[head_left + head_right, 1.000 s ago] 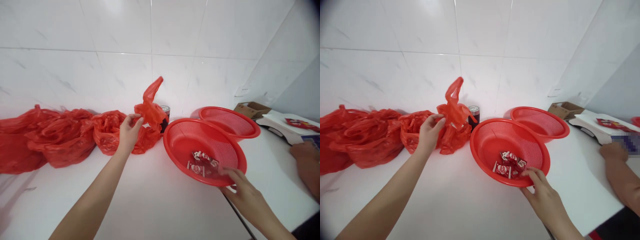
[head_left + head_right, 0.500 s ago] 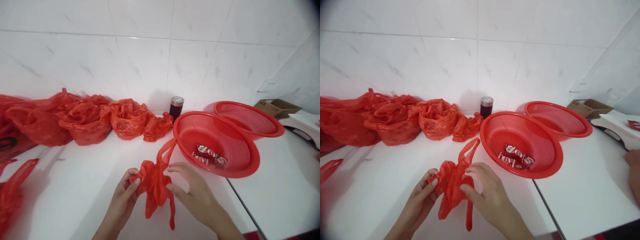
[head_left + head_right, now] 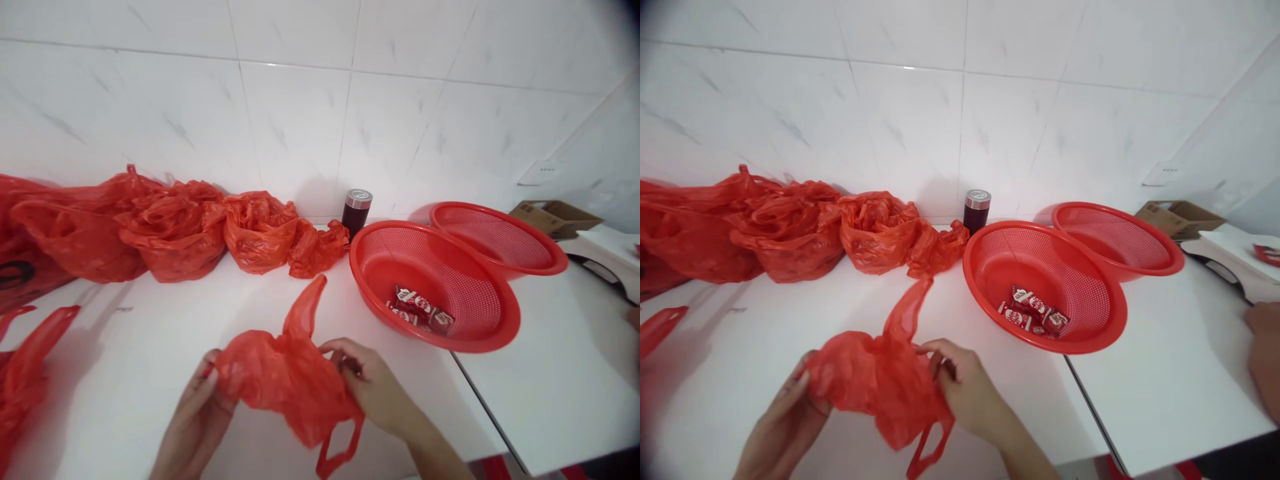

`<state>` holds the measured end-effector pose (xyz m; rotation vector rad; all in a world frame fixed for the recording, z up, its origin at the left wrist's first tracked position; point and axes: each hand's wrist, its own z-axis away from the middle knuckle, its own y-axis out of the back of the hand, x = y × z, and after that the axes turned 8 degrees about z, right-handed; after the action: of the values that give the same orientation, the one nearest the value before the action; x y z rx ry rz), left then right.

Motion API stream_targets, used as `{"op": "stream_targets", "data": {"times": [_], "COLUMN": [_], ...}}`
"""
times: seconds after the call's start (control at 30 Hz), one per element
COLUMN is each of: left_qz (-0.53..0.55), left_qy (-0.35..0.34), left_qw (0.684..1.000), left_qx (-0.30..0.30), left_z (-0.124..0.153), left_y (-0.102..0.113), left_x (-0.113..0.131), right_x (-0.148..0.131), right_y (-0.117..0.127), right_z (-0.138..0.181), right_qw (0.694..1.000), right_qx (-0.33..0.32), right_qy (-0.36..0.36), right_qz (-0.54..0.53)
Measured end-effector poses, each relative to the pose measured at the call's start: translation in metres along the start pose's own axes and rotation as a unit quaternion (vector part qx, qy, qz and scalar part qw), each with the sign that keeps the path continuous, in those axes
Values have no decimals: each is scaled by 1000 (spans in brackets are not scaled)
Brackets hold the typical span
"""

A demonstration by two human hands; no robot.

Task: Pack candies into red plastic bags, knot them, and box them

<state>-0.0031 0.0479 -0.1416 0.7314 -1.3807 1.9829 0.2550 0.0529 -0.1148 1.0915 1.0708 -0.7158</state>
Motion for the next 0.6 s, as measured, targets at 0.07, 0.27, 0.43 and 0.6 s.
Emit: {"op": "stream_targets", "data": {"times": [0.07,0.27,0.43,0.6], "left_qz": [-83,-476,-567,-703], "left_qy": [-50,-232,-402,-221], "left_qw": [995,844,716,655], "left_qx": [9,87,-60,-169], "left_z": [-14,-18,7,-12], "left_y": [18,10,-61,-64], "left_x": [9,25,15,-19], "right_x": [-2,-14,-23,-18], "right_y": [22,37,6,-6], "right_z": [0,-1,-6,-1], "right_qw": [999,955,888,859], "right_qx": [34,106,68,15], "right_qy": [-3,184,342,357], "right_qz": [42,209,301,366]}}
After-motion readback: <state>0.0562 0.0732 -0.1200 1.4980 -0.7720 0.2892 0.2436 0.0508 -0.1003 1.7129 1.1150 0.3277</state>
